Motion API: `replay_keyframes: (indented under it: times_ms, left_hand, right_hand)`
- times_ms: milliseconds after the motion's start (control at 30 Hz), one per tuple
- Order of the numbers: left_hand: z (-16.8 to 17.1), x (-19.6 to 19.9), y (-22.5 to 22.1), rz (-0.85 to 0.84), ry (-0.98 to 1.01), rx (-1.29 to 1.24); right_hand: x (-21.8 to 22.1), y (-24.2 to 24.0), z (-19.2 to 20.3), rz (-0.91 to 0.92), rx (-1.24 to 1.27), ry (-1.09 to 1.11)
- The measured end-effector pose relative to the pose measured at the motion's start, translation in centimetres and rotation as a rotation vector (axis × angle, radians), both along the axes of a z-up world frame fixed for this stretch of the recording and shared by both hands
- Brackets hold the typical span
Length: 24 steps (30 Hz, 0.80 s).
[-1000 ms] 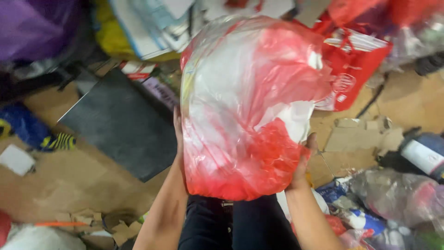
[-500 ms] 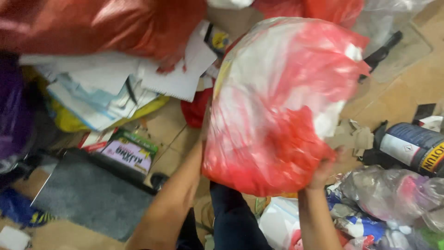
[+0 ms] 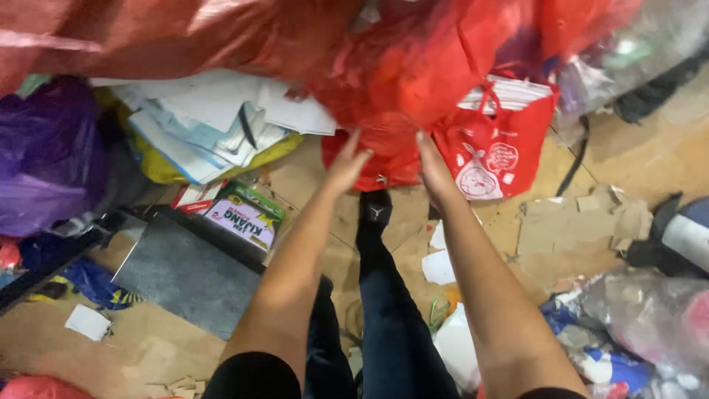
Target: Weighing bags of paper scraps and recording the weights in a notebook.
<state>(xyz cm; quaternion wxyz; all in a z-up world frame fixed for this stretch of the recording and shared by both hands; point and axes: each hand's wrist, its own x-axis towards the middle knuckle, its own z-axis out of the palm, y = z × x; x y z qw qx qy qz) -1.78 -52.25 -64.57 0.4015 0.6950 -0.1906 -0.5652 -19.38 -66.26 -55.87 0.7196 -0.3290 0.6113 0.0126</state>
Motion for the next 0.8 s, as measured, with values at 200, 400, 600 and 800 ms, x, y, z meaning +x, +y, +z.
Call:
replay_keyframes:
  times_ms: [200, 400, 600, 800]
  left_hand:
    - [-0.3, -5.4, 3.3, -0.008, 0.160, 0.189]
    - [2.2, -7.8, 13.5, -0.080, 0.055, 0.284]
    - [-1.1, -10.4, 27.9, 0.078, 0.152, 0.289]
    - [17.6, -5.1, 22.9, 0.315, -0.188, 0.109]
  right_hand:
    - [-4.0, 5.0, -2.7, 0.479, -0.298, -0.018]
    - [-7.6, 14.3, -3.8, 1.039, -0.331, 0.123]
    - [-3.4, 21.1, -1.7, 0.962, -0.056, 0.173]
    - [4.7, 28.5, -5.9, 0.265, 0.478, 0.148]
